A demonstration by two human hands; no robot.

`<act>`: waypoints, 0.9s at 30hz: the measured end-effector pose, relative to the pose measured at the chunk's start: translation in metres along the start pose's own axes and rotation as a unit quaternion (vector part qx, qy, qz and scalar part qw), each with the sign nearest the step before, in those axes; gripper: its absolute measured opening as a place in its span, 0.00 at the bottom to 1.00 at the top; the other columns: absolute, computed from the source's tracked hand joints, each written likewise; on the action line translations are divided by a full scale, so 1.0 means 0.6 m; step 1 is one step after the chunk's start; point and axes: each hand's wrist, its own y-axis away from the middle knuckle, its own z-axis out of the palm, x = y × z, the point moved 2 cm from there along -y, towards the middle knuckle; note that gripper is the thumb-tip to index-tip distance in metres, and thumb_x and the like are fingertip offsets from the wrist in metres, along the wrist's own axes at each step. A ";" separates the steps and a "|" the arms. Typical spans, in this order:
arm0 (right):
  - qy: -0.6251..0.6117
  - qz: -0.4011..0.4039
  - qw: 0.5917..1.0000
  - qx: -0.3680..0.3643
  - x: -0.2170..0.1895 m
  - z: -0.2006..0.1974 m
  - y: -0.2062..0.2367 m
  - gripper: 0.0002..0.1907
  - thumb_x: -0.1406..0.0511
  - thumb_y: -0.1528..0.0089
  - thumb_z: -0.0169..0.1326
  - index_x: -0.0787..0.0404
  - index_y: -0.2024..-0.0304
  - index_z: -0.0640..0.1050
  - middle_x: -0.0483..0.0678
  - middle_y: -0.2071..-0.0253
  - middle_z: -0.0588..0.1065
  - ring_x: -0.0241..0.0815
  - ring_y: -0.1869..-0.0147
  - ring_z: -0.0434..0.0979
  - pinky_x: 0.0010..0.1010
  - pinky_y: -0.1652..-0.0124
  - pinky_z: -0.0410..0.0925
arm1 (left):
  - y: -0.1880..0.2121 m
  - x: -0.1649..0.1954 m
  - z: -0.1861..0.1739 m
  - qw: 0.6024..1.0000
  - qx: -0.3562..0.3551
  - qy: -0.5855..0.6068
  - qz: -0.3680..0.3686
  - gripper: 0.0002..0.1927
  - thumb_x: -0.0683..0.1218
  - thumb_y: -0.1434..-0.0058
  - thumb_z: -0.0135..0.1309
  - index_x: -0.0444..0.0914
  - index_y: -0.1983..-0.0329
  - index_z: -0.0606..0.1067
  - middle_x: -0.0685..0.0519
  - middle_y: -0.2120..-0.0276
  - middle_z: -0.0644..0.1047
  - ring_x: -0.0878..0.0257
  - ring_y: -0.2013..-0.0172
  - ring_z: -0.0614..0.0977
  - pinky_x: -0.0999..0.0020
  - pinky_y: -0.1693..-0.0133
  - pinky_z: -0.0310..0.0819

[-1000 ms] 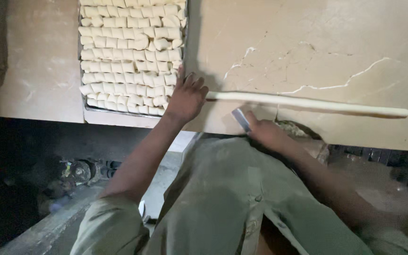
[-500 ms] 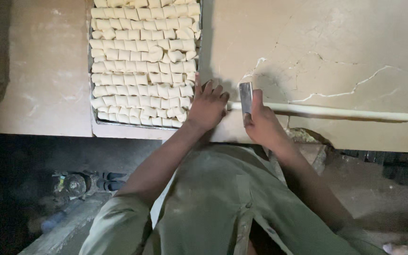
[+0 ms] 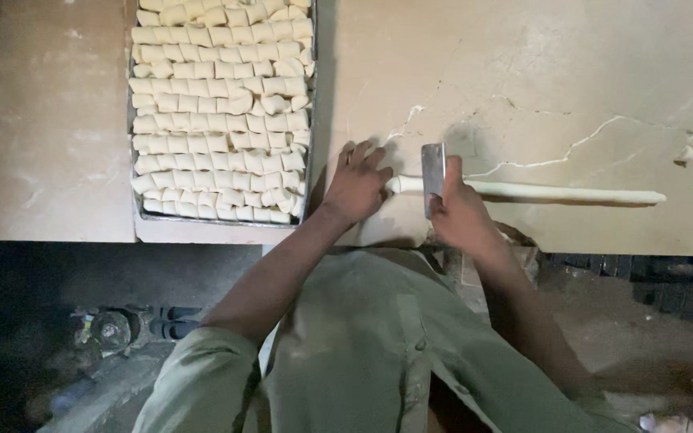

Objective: The person rolls a piece of dough by hand on the table into a long rope, then uses a dough scraper to cut the rope into small pieces and places the pieces into a tray already filled with similar dough pieces. They repeat the rolling and cutting cycle and later gather the cut ropes and arrange them on the table.

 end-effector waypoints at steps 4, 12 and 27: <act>0.014 -0.029 0.999 -0.022 0.024 -0.011 0.009 0.35 0.72 0.42 0.51 0.65 0.37 0.49 0.69 0.70 0.74 0.73 0.62 0.78 0.59 0.63 0.68 | -0.017 0.020 0.010 0.999 0.016 0.046 0.016 0.22 0.55 0.48 0.64 0.44 0.51 0.80 0.42 0.40 0.69 0.41 0.35 0.62 0.36 0.35 0.48; 0.022 -0.002 1.000 -0.001 0.082 -0.042 0.029 0.37 0.71 0.44 0.54 0.65 0.39 0.48 0.68 0.69 0.75 0.72 0.63 0.77 0.57 0.64 0.69 | -0.052 0.058 0.039 0.998 0.007 0.044 0.041 0.22 0.55 0.49 0.64 0.44 0.52 0.80 0.43 0.42 0.70 0.40 0.33 0.61 0.34 0.34 0.48; 0.026 0.005 1.000 0.015 0.152 -0.118 0.077 0.34 0.73 0.40 0.49 0.64 0.35 0.50 0.74 0.57 0.73 0.73 0.56 0.77 0.56 0.58 0.69 | -0.117 0.150 0.093 0.998 -0.010 0.043 0.050 0.24 0.57 0.47 0.63 0.46 0.47 0.80 0.43 0.36 0.67 0.39 0.31 0.57 0.27 0.34 0.45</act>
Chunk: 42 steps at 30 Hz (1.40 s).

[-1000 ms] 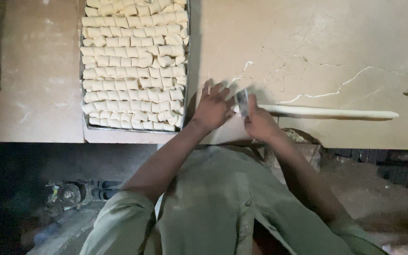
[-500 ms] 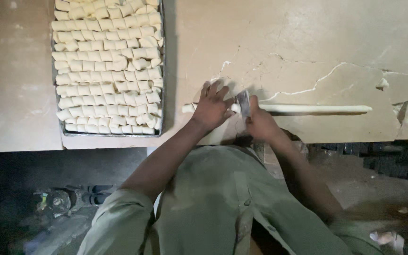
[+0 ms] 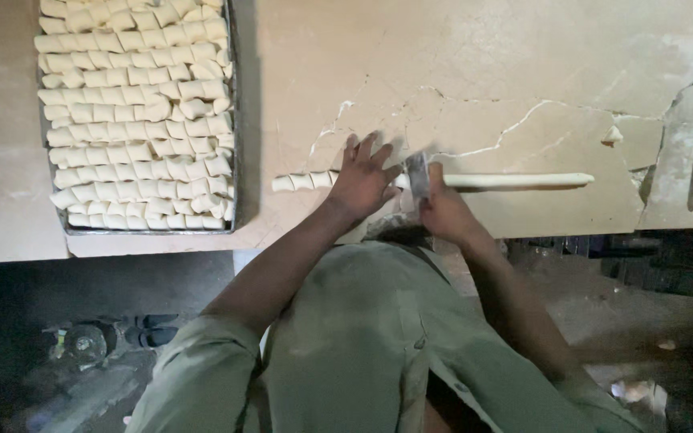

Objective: The person rolls a piece of dough by hand on the table into a long rope, then uses a dough scraper to cut the rope into small pieces and places the pieces into a tray already filled with similar dough pieces. They repeat the rolling and cutting cycle and later gather the cut ropes and arrange them on the table.

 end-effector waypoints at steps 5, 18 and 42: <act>-0.060 0.021 0.998 0.021 0.034 -0.028 0.010 0.31 0.73 0.40 0.49 0.65 0.38 0.51 0.73 0.57 0.74 0.74 0.53 0.77 0.57 0.58 0.69 | -0.026 0.031 0.016 1.000 -0.010 -0.008 -0.011 0.26 0.57 0.45 0.63 0.46 0.44 0.79 0.43 0.37 0.67 0.38 0.31 0.57 0.25 0.35 0.44; -0.061 0.055 0.996 0.040 0.150 -0.060 0.038 0.28 0.70 0.37 0.48 0.64 0.38 0.51 0.74 0.64 0.75 0.77 0.56 0.76 0.62 0.59 0.66 | -0.088 0.101 0.053 0.998 -0.056 -0.010 -0.016 0.26 0.56 0.47 0.63 0.45 0.45 0.78 0.44 0.36 0.66 0.36 0.29 0.54 0.23 0.35 0.44; -0.051 0.085 0.995 0.026 0.291 -0.165 0.070 0.27 0.71 0.38 0.48 0.63 0.40 0.52 0.74 0.63 0.75 0.77 0.55 0.76 0.63 0.58 0.67 | -0.212 0.233 0.145 1.000 -0.016 0.024 0.000 0.31 0.59 0.50 0.63 0.42 0.44 0.77 0.41 0.38 0.65 0.30 0.33 0.53 0.17 0.40 0.41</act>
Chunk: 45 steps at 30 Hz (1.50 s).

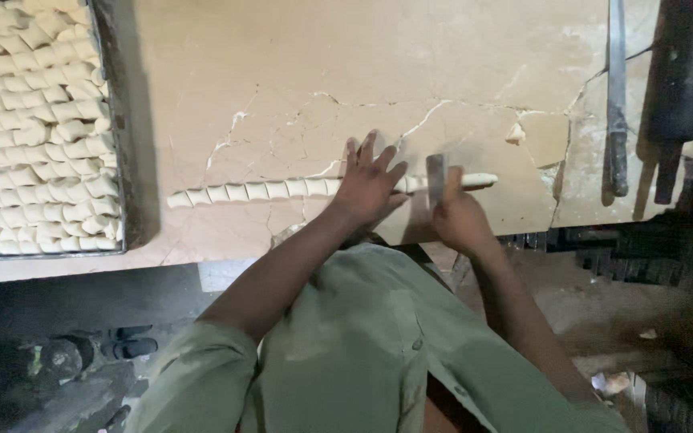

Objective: The person rolls a piece of dough by hand on the table into a long rope, then uses a dough scraper to cut the rope into small pieces and places the pieces into a tray already filled with similar dough pieces. They repeat the rolling and cutting cycle and later gather the cut ropes and arrange them on the table.

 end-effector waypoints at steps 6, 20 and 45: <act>-0.027 -0.023 0.999 0.021 0.057 -0.029 0.004 0.27 0.70 0.36 0.49 0.64 0.40 0.52 0.76 0.59 0.75 0.78 0.53 0.75 0.62 0.55 0.67 | -0.029 0.032 0.019 0.999 -0.035 -0.028 -0.008 0.23 0.56 0.46 0.63 0.45 0.49 0.78 0.41 0.35 0.64 0.32 0.31 0.53 0.18 0.38 0.41; -0.034 -0.002 0.999 0.008 0.122 -0.085 0.011 0.27 0.69 0.37 0.50 0.62 0.41 0.52 0.71 0.62 0.76 0.75 0.55 0.77 0.60 0.59 0.68 | -0.098 0.102 0.058 0.999 0.001 -0.025 0.043 0.20 0.55 0.44 0.63 0.45 0.50 0.78 0.44 0.35 0.67 0.36 0.29 0.56 0.21 0.34 0.43; 0.085 -0.142 0.931 0.325 0.199 -0.162 -0.070 0.19 0.69 0.39 0.59 0.64 0.45 0.77 0.59 0.53 0.76 0.62 0.48 0.76 0.49 0.48 0.71 | -0.225 0.128 0.047 0.990 0.086 0.081 0.075 0.10 0.45 0.40 0.58 0.38 0.57 0.76 0.48 0.58 0.73 0.48 0.52 0.71 0.51 0.52 0.66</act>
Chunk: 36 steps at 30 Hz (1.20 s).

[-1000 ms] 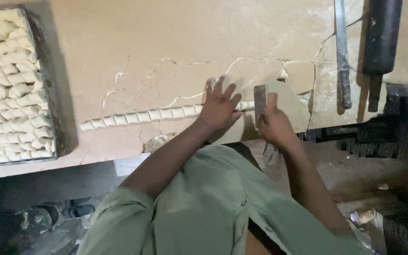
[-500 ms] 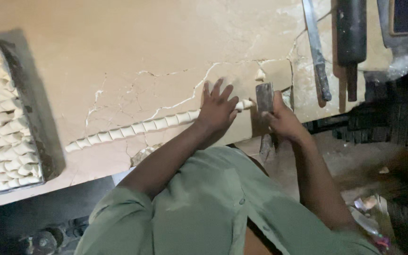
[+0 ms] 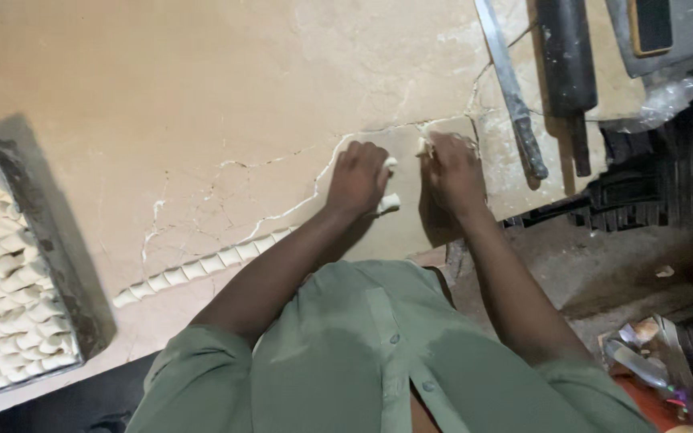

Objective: The person rolls a piece of dough by hand on the table into a long rope, then uses a dough scraper to cut the rope into small pieces and places the pieces into a tray already filled with similar dough pieces. They repeat the rolling and cutting cycle and later gather the cut ropes and arrange them on the table.

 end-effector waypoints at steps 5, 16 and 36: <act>-0.113 0.018 0.989 -0.093 -0.029 0.047 -0.050 0.16 0.72 0.41 0.60 0.61 0.50 0.78 0.57 0.55 0.75 0.58 0.53 0.78 0.42 0.54 0.72 | -0.002 -0.032 -0.065 0.998 -0.034 0.039 -0.046 0.07 0.42 0.41 0.56 0.37 0.60 0.77 0.47 0.58 0.73 0.47 0.53 0.72 0.52 0.52 0.67; -0.382 0.200 0.896 -0.110 -0.089 0.097 -0.090 0.11 0.73 0.35 0.61 0.65 0.49 0.82 0.51 0.50 0.82 0.36 0.47 0.81 0.27 0.46 0.74 | -0.014 -0.100 -0.032 0.954 0.013 0.249 -0.167 0.09 0.40 0.40 0.58 0.35 0.57 0.80 0.46 0.58 0.77 0.49 0.54 0.79 0.57 0.52 0.74; -0.016 -0.100 0.993 -0.054 -0.105 0.170 -0.248 0.20 0.71 0.30 0.55 0.67 0.35 0.75 0.63 0.33 0.73 0.61 0.32 0.72 0.47 0.34 0.66 | -0.060 -0.294 -0.075 0.996 0.065 0.005 -0.064 0.24 0.49 0.32 0.57 0.39 0.34 0.72 0.43 0.28 0.61 0.46 0.28 0.60 0.51 0.30 0.57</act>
